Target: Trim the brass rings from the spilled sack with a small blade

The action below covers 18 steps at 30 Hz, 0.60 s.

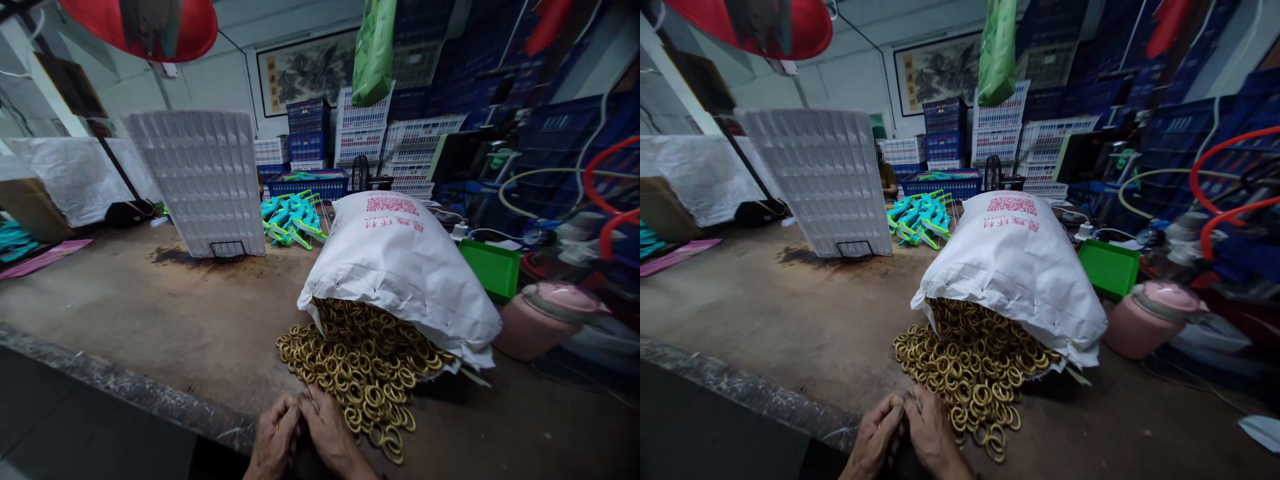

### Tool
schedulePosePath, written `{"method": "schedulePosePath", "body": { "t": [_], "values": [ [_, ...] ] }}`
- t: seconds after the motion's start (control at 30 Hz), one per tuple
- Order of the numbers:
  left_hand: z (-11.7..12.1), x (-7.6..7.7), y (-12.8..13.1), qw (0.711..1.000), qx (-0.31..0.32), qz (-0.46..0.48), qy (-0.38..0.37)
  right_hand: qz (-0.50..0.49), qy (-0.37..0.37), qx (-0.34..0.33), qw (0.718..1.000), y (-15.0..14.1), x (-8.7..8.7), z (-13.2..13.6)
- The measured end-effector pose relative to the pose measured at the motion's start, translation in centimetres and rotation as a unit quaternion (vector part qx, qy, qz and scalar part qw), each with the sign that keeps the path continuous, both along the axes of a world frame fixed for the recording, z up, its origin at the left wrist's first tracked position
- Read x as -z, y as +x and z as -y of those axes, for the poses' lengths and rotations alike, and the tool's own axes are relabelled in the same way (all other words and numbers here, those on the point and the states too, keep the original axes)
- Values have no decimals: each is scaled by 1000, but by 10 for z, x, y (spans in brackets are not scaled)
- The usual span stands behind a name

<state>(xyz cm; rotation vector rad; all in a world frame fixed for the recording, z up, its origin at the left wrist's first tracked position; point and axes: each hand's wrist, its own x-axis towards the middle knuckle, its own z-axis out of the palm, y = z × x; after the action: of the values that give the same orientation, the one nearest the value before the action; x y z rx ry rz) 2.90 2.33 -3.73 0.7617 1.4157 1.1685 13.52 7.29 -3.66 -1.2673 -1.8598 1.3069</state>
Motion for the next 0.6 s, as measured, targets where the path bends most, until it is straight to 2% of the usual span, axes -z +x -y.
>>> {"method": "schedulePosePath", "body": {
  "t": [0.17, 0.33, 0.47, 0.6],
  "values": [
    [0, 1, 6, 998, -43, -26, 31, 9, 34, 2, 999, -3, 6, 0],
    [0, 2, 8, 997, -59, -31, 46, 3, 48, 9, 999, -3, 8, -1],
    [1, 4, 7, 997, -53, -46, 43, 7, 48, 2, 999, -3, 7, -1],
    [0, -2, 5, 998, -26, -37, 33, 10, 47, 3, 999, -3, 7, -2]
  ]
}}
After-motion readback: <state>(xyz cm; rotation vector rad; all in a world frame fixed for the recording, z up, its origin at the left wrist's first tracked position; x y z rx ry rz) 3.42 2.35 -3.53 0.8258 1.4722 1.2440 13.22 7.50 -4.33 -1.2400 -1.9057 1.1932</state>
